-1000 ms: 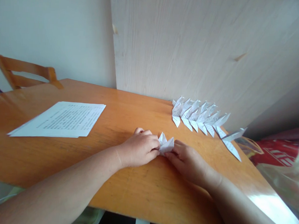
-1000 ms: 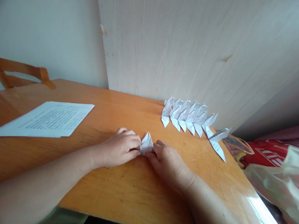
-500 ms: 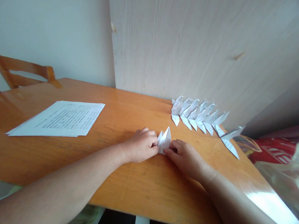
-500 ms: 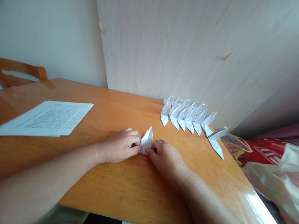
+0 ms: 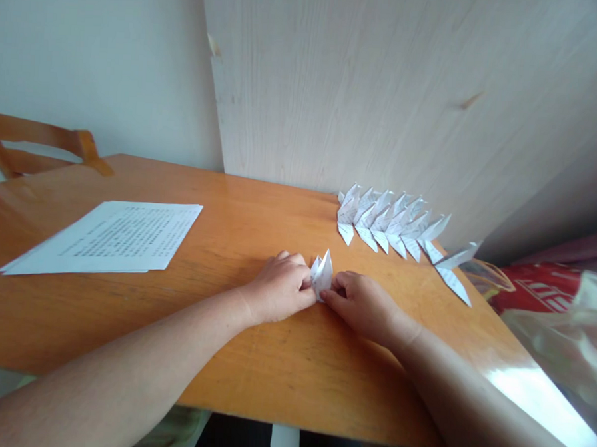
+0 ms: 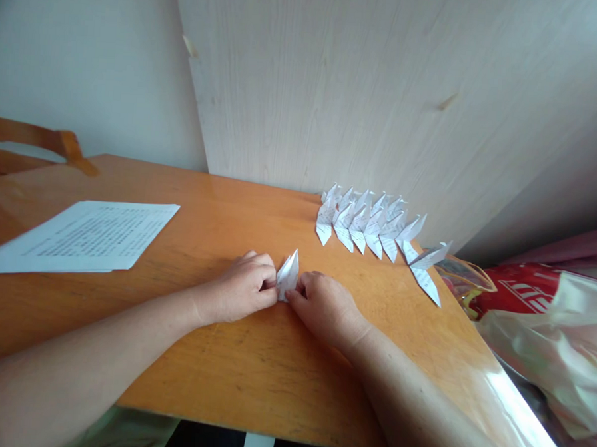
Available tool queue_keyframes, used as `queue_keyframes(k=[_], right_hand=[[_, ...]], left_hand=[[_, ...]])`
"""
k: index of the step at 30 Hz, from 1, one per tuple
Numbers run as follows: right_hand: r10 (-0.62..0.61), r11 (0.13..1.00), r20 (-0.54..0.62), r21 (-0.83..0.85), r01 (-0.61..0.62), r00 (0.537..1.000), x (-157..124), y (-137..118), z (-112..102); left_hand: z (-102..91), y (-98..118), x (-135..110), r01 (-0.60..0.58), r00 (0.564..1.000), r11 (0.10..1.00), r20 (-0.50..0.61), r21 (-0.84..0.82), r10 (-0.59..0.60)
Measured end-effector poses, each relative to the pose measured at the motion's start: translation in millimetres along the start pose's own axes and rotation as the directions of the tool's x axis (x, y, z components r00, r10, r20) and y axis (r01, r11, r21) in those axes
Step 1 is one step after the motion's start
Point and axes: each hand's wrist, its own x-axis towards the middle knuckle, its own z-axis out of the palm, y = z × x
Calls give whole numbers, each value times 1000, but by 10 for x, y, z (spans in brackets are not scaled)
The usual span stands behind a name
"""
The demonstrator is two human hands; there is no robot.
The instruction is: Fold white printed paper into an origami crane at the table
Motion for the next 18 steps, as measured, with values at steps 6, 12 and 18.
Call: queue_keyframes(k=[6,12,18], right_hand=[[14,1000,13,20,-14,1000,10,-8,-7],[22,999,7,24,-22,1000,8,8,-6],[33,999,6,38,-34,999,0,9,-20]], left_hand=[[21,2,-13,49,998,999,-25,-4,-49],[10,18,-27,91,996,996,-1,1,-91],[-9,25,-41,125,992,992,2,-22,-125]])
